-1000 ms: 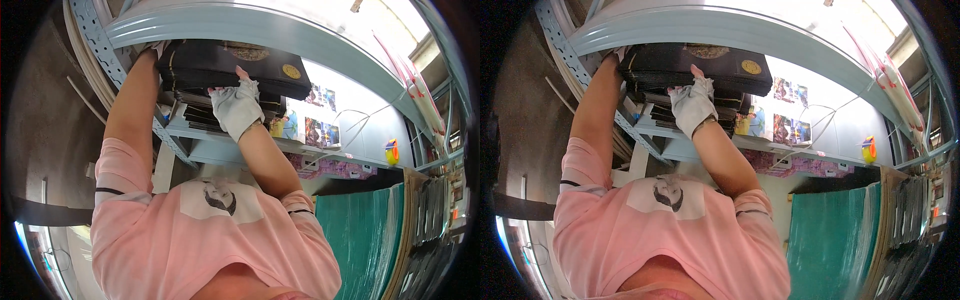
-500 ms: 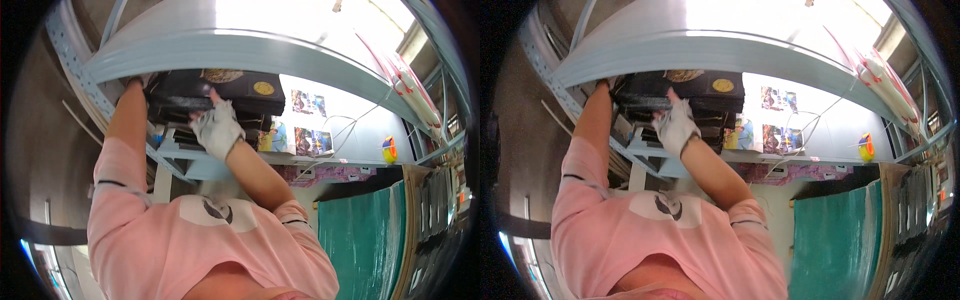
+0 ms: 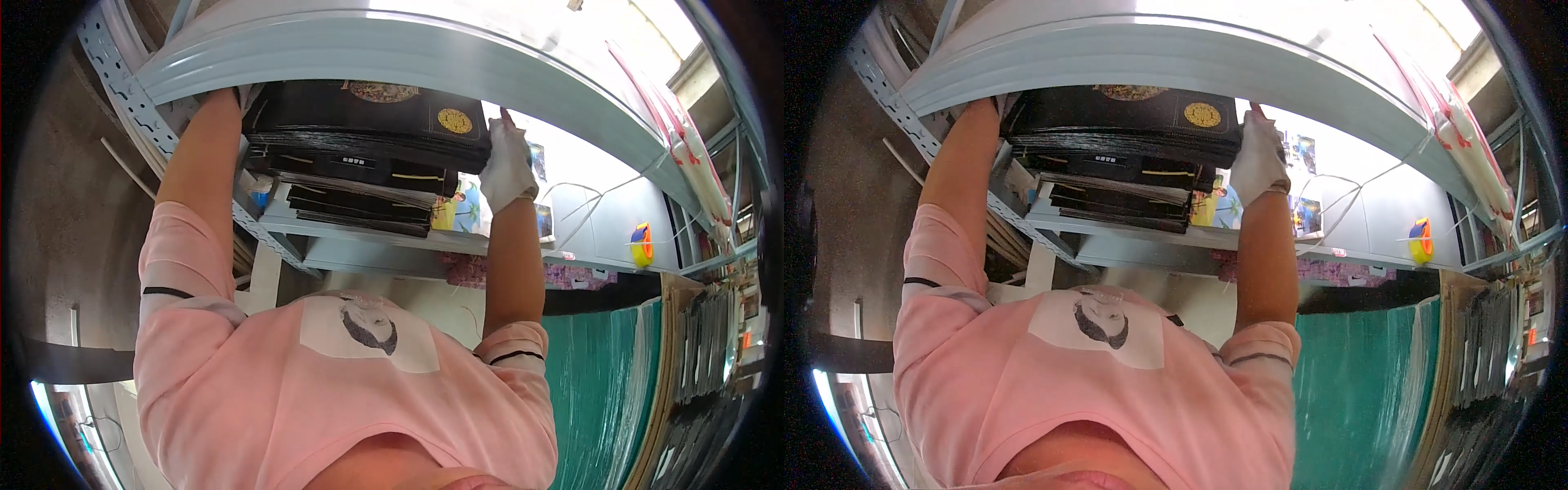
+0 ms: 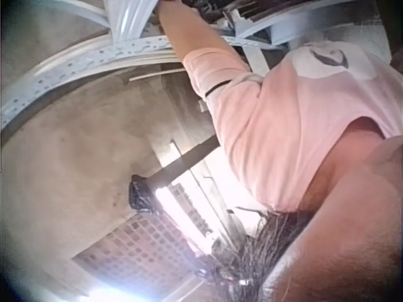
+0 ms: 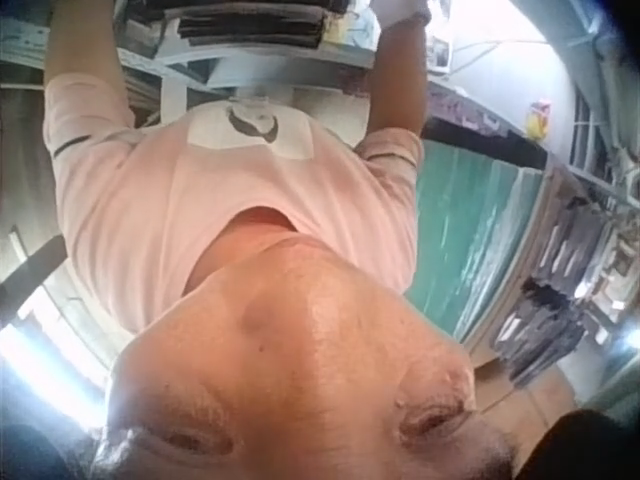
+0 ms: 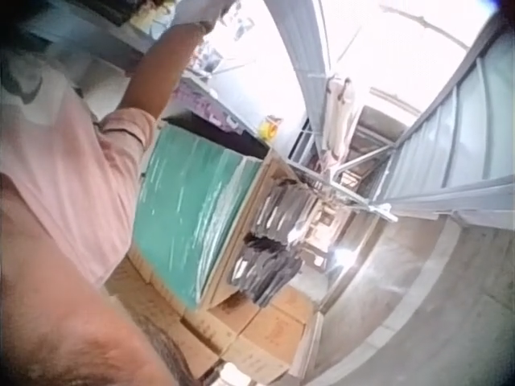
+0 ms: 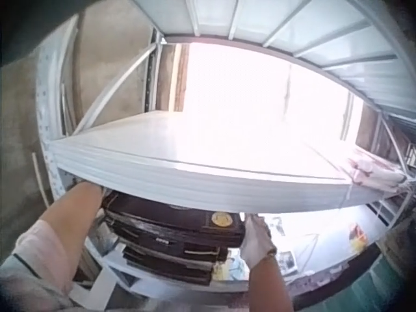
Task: Packing and folding gift boxes in a warehouse setting using a tape dispenser.
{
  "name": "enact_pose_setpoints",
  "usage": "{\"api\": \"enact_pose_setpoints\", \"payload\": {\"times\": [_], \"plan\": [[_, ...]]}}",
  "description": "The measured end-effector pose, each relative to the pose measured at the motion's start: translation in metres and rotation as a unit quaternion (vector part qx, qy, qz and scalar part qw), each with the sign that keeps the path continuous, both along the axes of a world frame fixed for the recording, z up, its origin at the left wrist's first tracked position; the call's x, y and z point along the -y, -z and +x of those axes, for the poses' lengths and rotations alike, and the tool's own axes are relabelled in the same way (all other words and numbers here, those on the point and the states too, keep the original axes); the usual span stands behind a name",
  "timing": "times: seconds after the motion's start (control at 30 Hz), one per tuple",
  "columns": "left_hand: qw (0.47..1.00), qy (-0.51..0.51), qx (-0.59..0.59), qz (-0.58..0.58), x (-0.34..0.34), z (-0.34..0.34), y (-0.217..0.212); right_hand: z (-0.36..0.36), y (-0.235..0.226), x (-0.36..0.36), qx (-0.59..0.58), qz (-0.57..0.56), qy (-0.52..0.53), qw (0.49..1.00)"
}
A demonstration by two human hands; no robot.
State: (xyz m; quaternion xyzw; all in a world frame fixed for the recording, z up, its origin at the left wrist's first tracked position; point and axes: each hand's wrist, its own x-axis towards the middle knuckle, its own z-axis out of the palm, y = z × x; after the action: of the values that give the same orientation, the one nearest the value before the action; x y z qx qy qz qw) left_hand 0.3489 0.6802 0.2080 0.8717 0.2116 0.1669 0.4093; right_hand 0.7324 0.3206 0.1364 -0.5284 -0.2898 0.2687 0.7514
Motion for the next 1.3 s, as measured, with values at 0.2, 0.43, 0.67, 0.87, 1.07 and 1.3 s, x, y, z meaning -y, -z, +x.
{"api": "enact_pose_setpoints", "payload": {"times": [0.2, 0.43, 0.67, 0.87, 1.07, 1.3], "plan": [[0.997, 0.016, -0.025, 0.070, 0.016, 0.007, 0.005, 0.012, -0.009, -0.023, 0.420, -0.207, -0.022, 0.883], [0.990, 0.023, -0.067, 0.122, 0.046, 0.070, 0.021, 0.005, 0.023, -0.047, -0.002, -0.148, -0.033, 0.988], [0.972, 0.009, -0.111, 0.205, 0.064, 0.061, 0.007, -0.021, -0.019, -0.037, -0.017, -0.164, -0.049, 0.985], [0.954, 0.007, -0.162, 0.254, 0.058, 0.084, 0.005, -0.019, -0.068, -0.028, 0.407, -0.163, -0.016, 0.899], [0.932, 0.033, -0.216, 0.290, 0.056, 0.099, 0.023, -0.035, -0.078, -0.059, 0.774, -0.211, 0.014, 0.597], [0.912, 0.033, -0.262, 0.315, 0.067, 0.089, 0.059, -0.055, -0.053, -0.091, 0.694, -0.243, -0.100, 0.670]]}}
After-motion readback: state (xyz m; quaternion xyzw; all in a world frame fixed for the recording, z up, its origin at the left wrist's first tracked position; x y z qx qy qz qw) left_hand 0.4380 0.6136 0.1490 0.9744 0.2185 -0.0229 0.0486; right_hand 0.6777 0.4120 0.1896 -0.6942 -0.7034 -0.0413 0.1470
